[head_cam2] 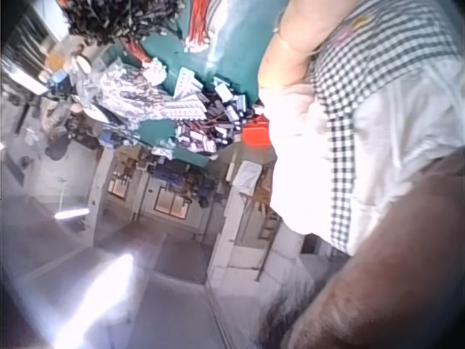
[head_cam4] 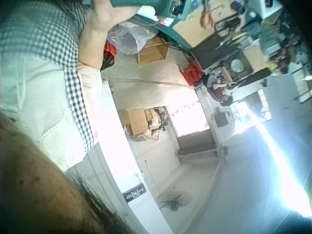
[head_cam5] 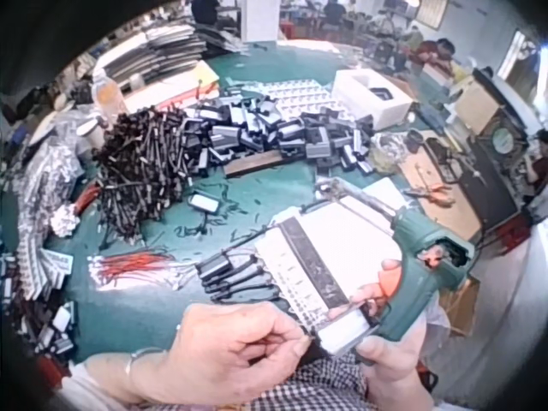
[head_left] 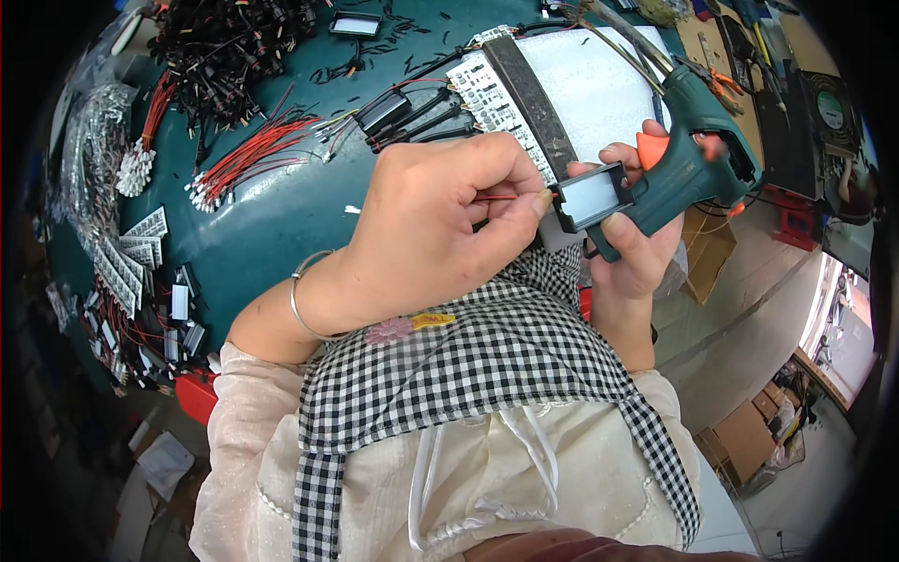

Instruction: The person uses a soldering iron to attach wires to a circuit board. They repeatedly pick up wires, apply heat to the connection points on the board, and place the finished units on the table. The person also uses a small handheld device to prepare the wire ends before soldering.

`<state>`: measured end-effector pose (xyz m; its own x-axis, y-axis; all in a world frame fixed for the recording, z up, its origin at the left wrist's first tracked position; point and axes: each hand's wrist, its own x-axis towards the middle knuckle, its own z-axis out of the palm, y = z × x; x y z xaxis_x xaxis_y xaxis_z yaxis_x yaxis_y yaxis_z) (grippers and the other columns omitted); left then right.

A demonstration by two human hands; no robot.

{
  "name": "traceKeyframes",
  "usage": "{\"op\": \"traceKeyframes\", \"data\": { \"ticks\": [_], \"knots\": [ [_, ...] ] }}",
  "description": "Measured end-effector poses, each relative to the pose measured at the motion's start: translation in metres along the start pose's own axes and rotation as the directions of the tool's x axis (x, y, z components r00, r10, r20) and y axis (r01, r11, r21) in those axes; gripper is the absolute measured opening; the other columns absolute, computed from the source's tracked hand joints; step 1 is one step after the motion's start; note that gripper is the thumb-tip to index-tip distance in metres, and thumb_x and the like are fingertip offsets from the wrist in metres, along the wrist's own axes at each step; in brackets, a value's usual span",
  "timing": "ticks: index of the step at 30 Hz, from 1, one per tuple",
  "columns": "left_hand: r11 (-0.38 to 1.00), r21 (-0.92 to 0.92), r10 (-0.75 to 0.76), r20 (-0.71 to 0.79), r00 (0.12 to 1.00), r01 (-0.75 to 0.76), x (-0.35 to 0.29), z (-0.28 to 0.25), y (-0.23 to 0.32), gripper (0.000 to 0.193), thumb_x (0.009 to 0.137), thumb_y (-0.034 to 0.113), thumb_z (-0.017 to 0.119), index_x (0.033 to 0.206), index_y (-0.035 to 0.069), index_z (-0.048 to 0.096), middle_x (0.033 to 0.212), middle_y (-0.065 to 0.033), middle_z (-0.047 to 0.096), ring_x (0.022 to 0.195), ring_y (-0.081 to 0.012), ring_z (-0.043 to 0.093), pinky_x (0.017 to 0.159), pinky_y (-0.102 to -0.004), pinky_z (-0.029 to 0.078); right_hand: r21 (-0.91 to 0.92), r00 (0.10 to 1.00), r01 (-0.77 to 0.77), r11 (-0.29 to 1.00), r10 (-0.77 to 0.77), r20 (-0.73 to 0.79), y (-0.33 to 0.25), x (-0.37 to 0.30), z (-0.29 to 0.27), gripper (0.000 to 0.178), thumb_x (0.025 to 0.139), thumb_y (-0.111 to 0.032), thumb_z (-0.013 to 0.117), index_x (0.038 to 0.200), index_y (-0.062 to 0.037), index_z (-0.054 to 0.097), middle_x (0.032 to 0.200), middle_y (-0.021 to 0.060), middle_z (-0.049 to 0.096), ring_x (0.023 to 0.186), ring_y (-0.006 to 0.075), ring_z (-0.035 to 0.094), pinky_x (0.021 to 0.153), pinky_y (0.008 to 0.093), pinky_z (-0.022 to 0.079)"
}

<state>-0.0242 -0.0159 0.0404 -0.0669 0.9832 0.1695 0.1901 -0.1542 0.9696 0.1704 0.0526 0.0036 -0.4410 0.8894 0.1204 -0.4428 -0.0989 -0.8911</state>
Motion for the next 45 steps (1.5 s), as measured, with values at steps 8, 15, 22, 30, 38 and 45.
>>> {"op": "traceKeyframes", "data": {
  "ticks": [8,15,22,30,38,45],
  "knots": [
    [0.932,-0.326,-0.14,0.079,0.987,0.159,-0.01,0.013,-0.014,0.033,0.094,0.016,0.048,0.121,-0.001,0.042,0.111,-0.0099,0.048,0.08,-0.0075,0.052,0.067,-0.0199,0.042,-0.034,1.0,0.007,0.999,-0.007,0.003,-0.001,0.001,0.003,0.088,0.072,-0.004,0.078,0.141,0.0015,0.023,0.113,0.0216,0.057,0.1,0.035,0.065,0.087,0.0425,0.055],
    [0.939,-0.34,0.042,-0.044,0.998,-0.054,-0.004,0.031,-0.031,0.036,0.092,0.023,0.046,0.118,-0.001,0.044,0.112,-0.0104,0.045,0.081,-0.0115,0.046,0.068,-0.0239,0.041,-0.069,1.0,0.007,0.998,-0.006,0.003,0.004,-0.001,0.004,0.091,0.069,-0.001,0.08,0.14,0.0022,0.024,0.112,0.023,0.058,0.1,0.0335,0.065,0.086,0.0392,0.054],
    [0.909,-0.322,-0.224,0.156,0.962,0.264,-0.009,0.028,-0.026,0.08,0.086,0.066,0.041,0.131,0.001,0.039,0.106,-0.0065,0.049,0.088,-0.0125,0.051,0.07,-0.0248,0.042,-0.04,0.999,0.023,0.999,-0.024,-0.027,0.005,-0.001,0.001,0.09,0.07,-0.001,0.08,0.14,0.0025,0.025,0.112,0.0223,0.058,0.099,0.0329,0.066,0.086,0.0385,0.054],
    [0.977,-0.21,-0.016,0.066,0.998,0.03,-0.008,0.037,-0.03,0.057,0.09,0.034,0.063,0.13,0.0,0.041,0.101,-0.0089,0.049,0.081,-0.018,0.054,0.07,-0.0285,0.048,-0.08,1.0,0.022,0.997,-0.023,-0.012,0.004,-0.002,0.0,0.09,0.069,-0.001,0.081,0.14,0.002,0.026,0.111,0.0222,0.058,0.1,0.0304,0.065,0.087,0.0382,0.054],
    [0.912,-0.313,-0.197,0.228,0.954,0.263,-0.009,0.023,-0.03,0.036,0.102,0.021,0.044,0.131,0.0,0.047,0.098,-0.0022,0.054,0.079,-0.0044,0.048,0.066,-0.0192,0.041,-0.022,0.993,-0.025,0.999,0.023,-0.115,0.004,-0.004,-0.006,0.089,0.069,-0.003,0.078,0.141,0.0011,0.026,0.114,0.0207,0.056,0.102,0.0306,0.064,0.089,0.0385,0.053],
    [0.987,-0.163,0.007,0.024,1.0,-0.003,-0.008,0.028,-0.039,0.032,0.102,0.019,0.043,0.128,0.002,0.053,0.073,0.0017,0.053,0.063,-0.0051,0.045,0.057,-0.02,0.039,-0.009,0.989,-0.031,0.999,0.029,-0.144,-0.001,-0.004,0.003,0.088,0.07,-0.003,0.077,0.141,0.0008,0.025,0.113,0.0196,0.055,0.103,0.0323,0.064,0.09,0.0398,0.054]
  ]
}}
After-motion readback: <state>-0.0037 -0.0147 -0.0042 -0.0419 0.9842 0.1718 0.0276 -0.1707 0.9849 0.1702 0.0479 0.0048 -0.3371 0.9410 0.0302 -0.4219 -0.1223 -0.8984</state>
